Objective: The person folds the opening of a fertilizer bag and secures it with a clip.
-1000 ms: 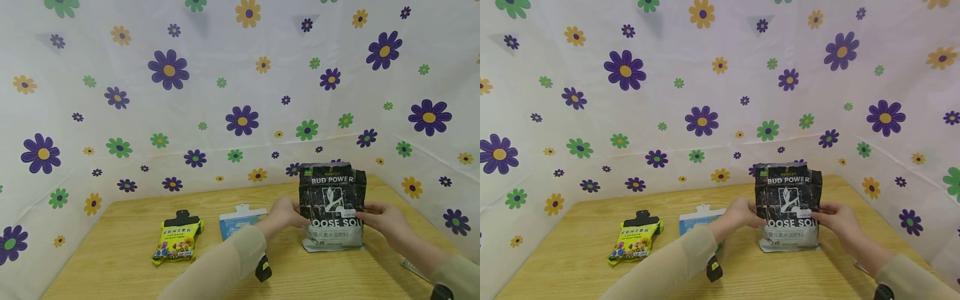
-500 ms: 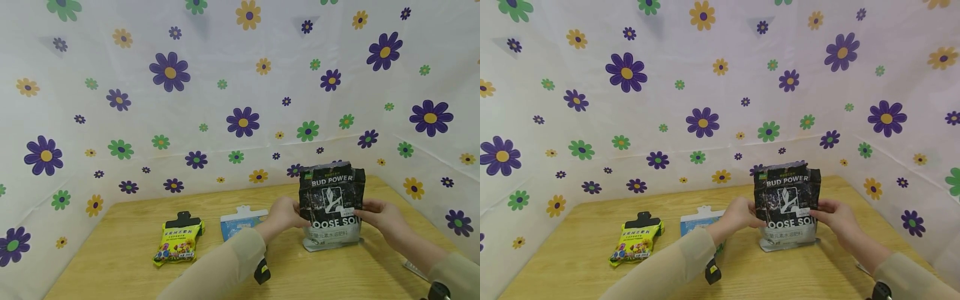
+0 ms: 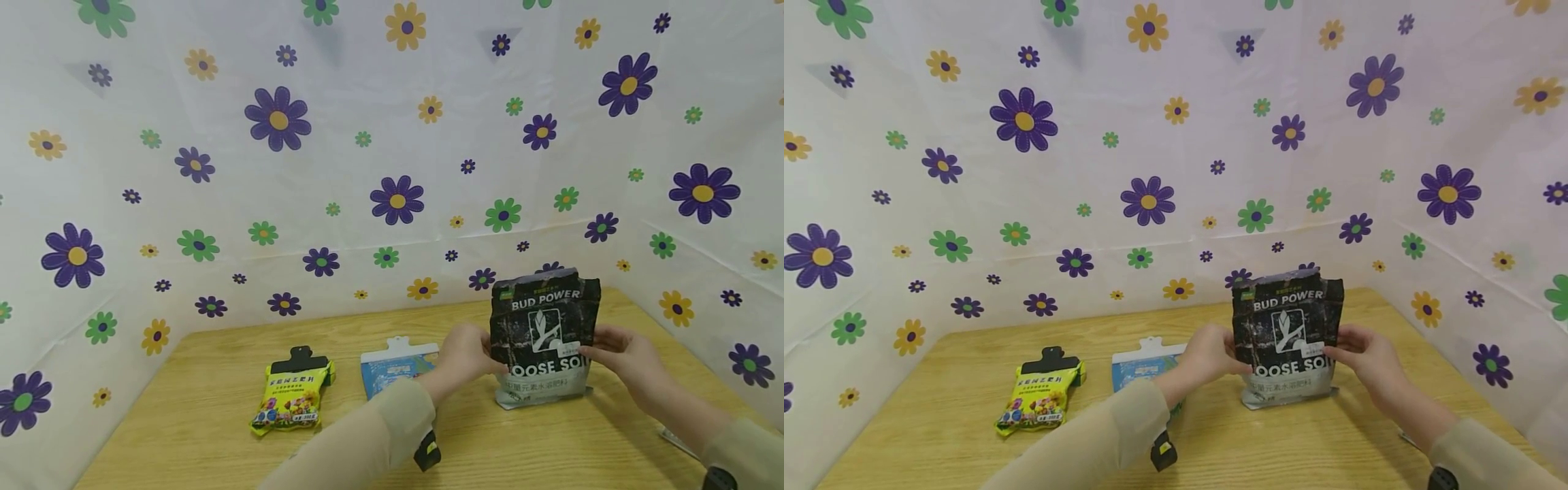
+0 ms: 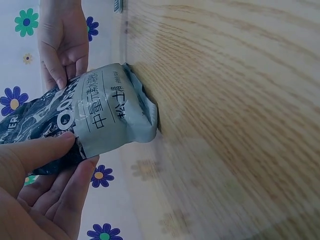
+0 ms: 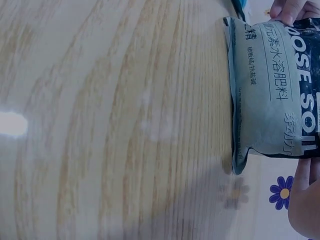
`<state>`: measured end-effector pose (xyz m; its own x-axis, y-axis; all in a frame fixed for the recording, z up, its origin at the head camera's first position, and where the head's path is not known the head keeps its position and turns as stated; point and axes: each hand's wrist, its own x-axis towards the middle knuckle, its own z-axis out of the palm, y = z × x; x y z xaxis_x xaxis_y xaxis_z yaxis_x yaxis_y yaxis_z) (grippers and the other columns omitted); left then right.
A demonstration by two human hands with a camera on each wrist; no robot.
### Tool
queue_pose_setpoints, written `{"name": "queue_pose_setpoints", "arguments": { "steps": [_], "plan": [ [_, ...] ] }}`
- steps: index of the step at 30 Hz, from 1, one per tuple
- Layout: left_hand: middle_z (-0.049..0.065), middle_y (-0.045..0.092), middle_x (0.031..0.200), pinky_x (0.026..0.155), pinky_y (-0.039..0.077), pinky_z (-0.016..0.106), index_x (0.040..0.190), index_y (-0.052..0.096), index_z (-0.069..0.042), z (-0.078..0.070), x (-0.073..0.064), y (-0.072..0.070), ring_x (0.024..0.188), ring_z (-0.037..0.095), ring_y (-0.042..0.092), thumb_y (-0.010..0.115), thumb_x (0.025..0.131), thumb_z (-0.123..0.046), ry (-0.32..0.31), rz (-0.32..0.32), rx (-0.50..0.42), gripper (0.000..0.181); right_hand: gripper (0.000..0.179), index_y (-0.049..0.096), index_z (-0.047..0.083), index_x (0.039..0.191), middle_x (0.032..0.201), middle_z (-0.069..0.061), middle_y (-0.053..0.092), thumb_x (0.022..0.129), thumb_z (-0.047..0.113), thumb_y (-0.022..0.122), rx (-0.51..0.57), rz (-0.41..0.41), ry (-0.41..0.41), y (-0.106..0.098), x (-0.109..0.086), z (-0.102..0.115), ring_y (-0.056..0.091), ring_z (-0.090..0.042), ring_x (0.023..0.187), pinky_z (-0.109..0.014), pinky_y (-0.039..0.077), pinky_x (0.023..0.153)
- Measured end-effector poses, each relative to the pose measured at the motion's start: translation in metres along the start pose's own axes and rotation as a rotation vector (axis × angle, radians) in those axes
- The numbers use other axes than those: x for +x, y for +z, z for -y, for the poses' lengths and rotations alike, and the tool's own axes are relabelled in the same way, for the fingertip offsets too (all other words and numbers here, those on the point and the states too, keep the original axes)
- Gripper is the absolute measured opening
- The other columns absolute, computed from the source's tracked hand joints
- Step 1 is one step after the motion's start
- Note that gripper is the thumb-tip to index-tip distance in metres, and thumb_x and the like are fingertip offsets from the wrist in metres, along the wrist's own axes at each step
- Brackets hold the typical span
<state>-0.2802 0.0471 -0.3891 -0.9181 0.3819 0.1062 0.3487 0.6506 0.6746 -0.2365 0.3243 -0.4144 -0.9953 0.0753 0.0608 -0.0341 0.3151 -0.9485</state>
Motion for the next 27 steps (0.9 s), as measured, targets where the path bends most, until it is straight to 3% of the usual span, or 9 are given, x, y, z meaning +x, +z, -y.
{"name": "queue_pose_setpoints", "arguments": {
  "steps": [10, 16, 19, 23, 27],
  "plan": [
    [0.002, 0.076, 0.074, 0.055, 0.049, 0.018, 0.083, 0.08, -0.005, 0.003, -0.005, 0.003, 0.061, 0.005, 0.059, 0.095, 0.08, -0.014, 0.078, -0.021, 0.047, 0.018, 0.016, 0.069, 0.012, 0.116, 0.089, 0.031, 0.067, 0.1, 0.012, 0.075, -0.01, -0.024, -0.007, 0.001, -0.003, -0.002, 0.063, 0.011, 0.089, -0.007, 0.054, 0.082],
    [0.0, 0.076, 0.077, 0.057, 0.051, 0.017, 0.085, 0.079, -0.008, 0.003, -0.009, 0.005, 0.063, 0.004, 0.061, 0.093, 0.083, -0.015, 0.099, -0.023, 0.077, 0.017, 0.022, 0.069, 0.011, 0.121, 0.09, 0.033, 0.067, 0.1, 0.012, 0.075, -0.005, -0.022, -0.007, -0.002, -0.005, -0.004, 0.063, 0.013, 0.09, -0.006, 0.053, 0.082],
    [-0.001, 0.076, 0.077, 0.057, 0.051, 0.016, 0.085, 0.078, -0.009, 0.002, -0.011, 0.007, 0.063, 0.004, 0.061, 0.093, 0.083, -0.017, 0.111, -0.027, 0.123, 0.017, 0.018, 0.072, 0.024, 0.115, 0.091, 0.033, 0.068, 0.101, 0.012, 0.073, 0.017, -0.014, -0.024, -0.004, -0.005, -0.004, 0.063, 0.013, 0.091, -0.006, 0.052, 0.083],
    [-0.003, 0.076, 0.078, 0.057, 0.05, 0.016, 0.085, 0.078, -0.011, -0.001, -0.013, 0.007, 0.064, 0.003, 0.061, 0.093, 0.084, -0.02, 0.116, -0.036, 0.193, 0.018, 0.03, 0.07, 0.042, 0.103, 0.093, 0.034, 0.069, 0.103, 0.012, 0.07, 0.054, -0.014, -0.052, -0.007, -0.005, -0.002, 0.063, 0.014, 0.093, -0.006, 0.052, 0.083],
    [-0.003, 0.076, 0.077, 0.057, 0.049, 0.017, 0.084, 0.078, -0.011, -0.004, -0.017, 0.005, 0.065, 0.004, 0.061, 0.092, 0.084, -0.02, 0.119, -0.04, 0.233, 0.017, 0.025, 0.069, 0.041, 0.106, 0.096, 0.036, 0.068, 0.104, 0.017, 0.07, 0.041, -0.016, -0.044, -0.01, -0.006, 0.001, 0.061, 0.015, 0.095, -0.005, 0.051, 0.084]
  ]
}}
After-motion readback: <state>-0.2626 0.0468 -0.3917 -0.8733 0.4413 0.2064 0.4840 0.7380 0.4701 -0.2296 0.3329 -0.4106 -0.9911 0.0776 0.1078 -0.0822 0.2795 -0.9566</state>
